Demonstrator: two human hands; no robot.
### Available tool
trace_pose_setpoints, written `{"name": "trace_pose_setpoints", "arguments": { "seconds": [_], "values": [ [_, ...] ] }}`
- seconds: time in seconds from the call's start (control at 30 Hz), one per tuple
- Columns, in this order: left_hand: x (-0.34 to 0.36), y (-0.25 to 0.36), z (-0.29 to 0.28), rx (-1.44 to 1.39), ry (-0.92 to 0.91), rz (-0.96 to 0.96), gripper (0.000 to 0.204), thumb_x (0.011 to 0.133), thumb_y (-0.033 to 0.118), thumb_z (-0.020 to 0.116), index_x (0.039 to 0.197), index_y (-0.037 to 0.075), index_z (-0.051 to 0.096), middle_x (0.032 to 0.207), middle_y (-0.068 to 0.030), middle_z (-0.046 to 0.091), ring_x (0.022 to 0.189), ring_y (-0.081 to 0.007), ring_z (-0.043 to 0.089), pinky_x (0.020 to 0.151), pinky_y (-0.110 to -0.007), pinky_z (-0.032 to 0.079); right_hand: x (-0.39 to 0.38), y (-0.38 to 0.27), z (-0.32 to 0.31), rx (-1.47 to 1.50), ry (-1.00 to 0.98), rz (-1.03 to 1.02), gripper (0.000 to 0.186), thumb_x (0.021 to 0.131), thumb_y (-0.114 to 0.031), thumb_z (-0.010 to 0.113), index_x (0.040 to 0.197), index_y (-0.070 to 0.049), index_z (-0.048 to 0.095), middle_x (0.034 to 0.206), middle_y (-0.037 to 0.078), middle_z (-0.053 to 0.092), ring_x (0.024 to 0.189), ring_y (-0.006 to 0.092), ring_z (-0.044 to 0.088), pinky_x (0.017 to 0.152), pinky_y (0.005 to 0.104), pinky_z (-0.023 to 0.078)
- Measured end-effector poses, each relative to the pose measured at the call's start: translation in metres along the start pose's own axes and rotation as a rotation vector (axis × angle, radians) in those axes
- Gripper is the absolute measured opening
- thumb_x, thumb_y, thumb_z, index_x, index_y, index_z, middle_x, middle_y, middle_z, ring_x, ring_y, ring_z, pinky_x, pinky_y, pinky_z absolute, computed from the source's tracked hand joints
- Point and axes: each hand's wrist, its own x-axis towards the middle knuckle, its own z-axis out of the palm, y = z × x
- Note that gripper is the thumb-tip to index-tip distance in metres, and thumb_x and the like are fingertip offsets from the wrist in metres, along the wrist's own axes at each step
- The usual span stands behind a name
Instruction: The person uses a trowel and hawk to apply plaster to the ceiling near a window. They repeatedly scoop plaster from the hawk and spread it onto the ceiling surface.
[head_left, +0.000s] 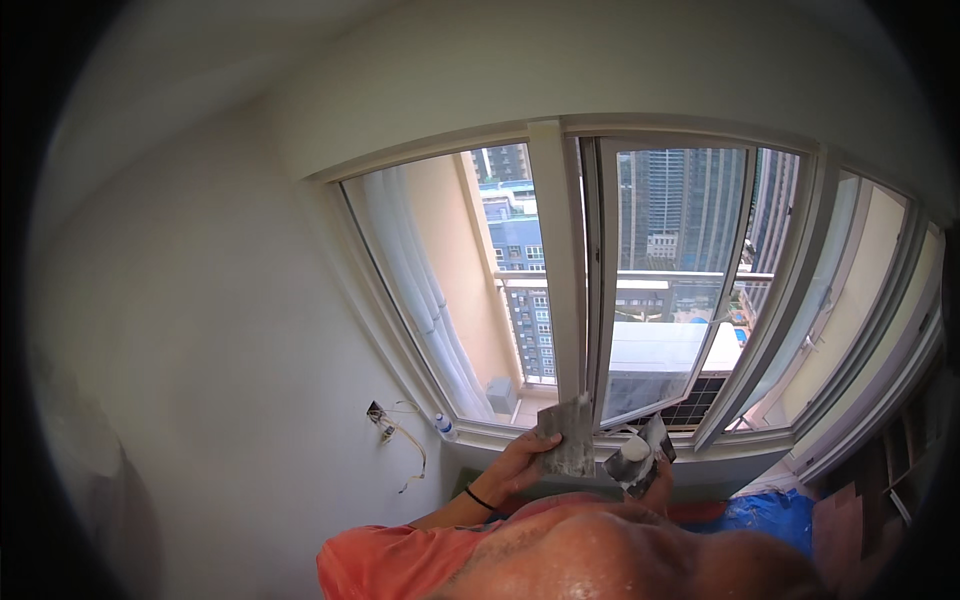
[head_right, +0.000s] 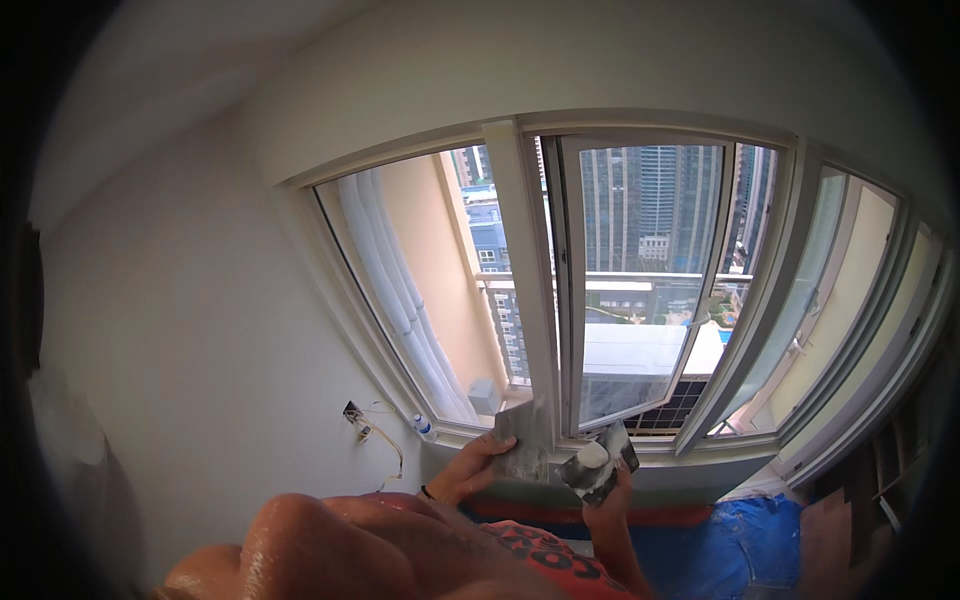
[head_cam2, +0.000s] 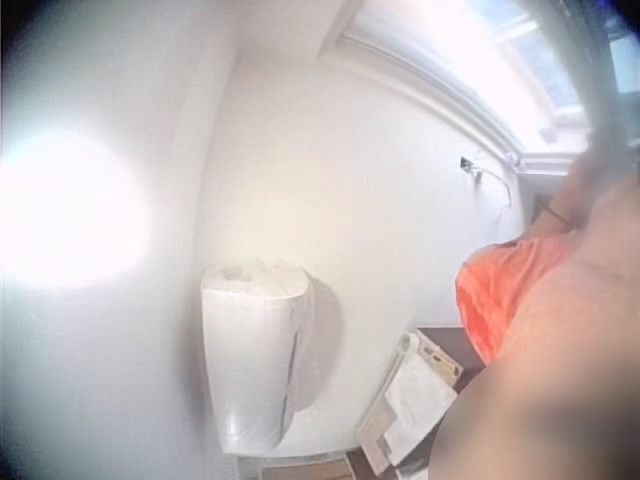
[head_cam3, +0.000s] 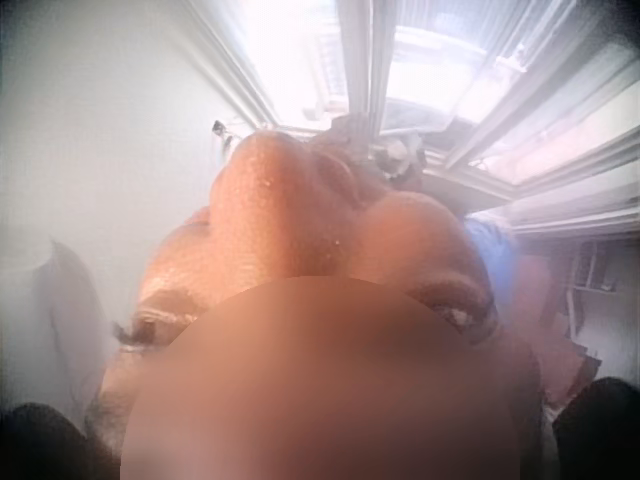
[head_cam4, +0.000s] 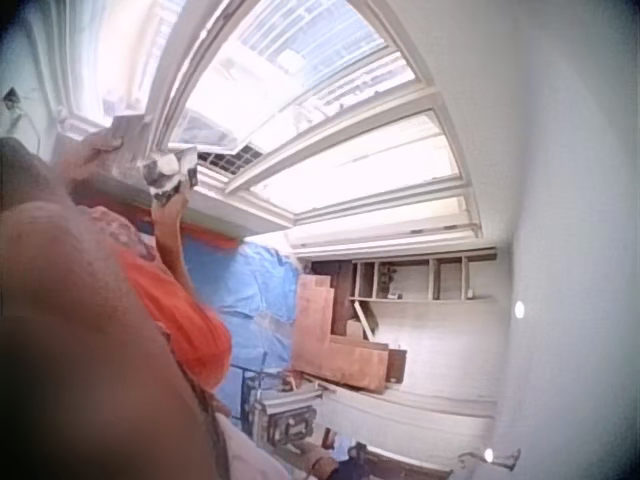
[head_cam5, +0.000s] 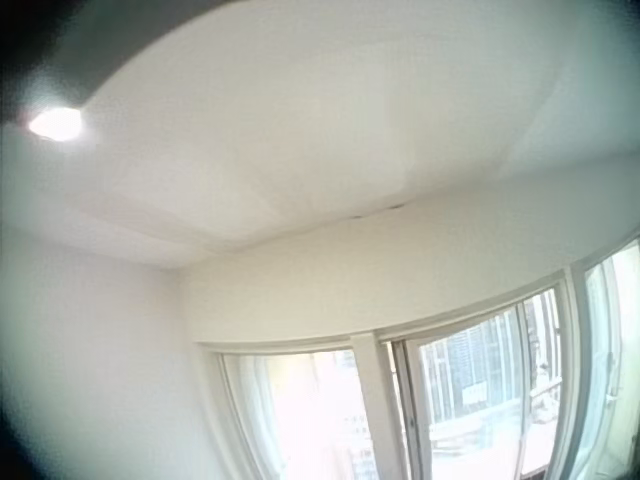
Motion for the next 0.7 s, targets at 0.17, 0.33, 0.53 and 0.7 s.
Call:
{"name": "trace_pose_setpoints", "arguments": {
  "seconds": [0.17, 0.33, 0.53, 0.7],
  "values": [
    [0.003, -0.066, 0.034, 0.147, 0.126, 0.039, 0.047, 0.098, 0.006, 0.062, 0.142, 0.003, 0.045, 0.132, -0.0135, 0.061, 0.121, -0.0254, 0.063, 0.105, -0.043, 0.054, -0.001, -0.039, -0.024, -0.015, 0.083, 0.034, 0.051, 0.105, -0.035, 0.047, 0.149, -0.009, 0.040, 0.144, 0.012, 0.053, 0.132, 0.0302, 0.052, 0.112, 0.0496, 0.042],
    [0.004, -0.083, 0.060, 0.089, 0.337, 0.189, 0.043, 0.096, 0.003, 0.062, 0.137, 0.002, 0.048, 0.124, -0.0109, 0.063, 0.114, -0.0245, 0.066, 0.100, -0.042, 0.056, -0.004, -0.072, -0.010, -0.058, 0.047, -0.036, 0.055, 0.106, -0.040, 0.049, 0.151, -0.009, 0.038, 0.147, 0.011, 0.050, 0.134, 0.0286, 0.051, 0.113, 0.0482, 0.042],
    [-0.019, -0.067, 0.096, 0.157, 0.436, 0.457, 0.045, 0.096, 0.005, 0.064, 0.137, 0.001, 0.047, 0.123, -0.0111, 0.064, 0.108, -0.0231, 0.068, 0.094, -0.039, 0.058, 0.006, -0.088, 0.022, -0.074, -0.053, -0.063, 0.056, 0.105, -0.041, 0.050, 0.151, -0.009, 0.039, 0.147, 0.010, 0.051, 0.134, 0.0295, 0.051, 0.113, 0.0485, 0.042],
    [-0.003, -0.063, 0.141, 0.754, 0.434, 0.586, 0.042, 0.096, 0.008, 0.069, 0.134, 0.001, 0.051, 0.121, -0.0090, 0.064, 0.109, -0.0180, 0.064, 0.094, -0.035, 0.054, 0.024, -0.108, 0.048, 0.025, -0.126, -0.246, 0.058, 0.105, -0.044, 0.050, 0.150, -0.010, 0.040, 0.145, 0.010, 0.051, 0.133, 0.0297, 0.051, 0.113, 0.0493, 0.041]
  ]
}}
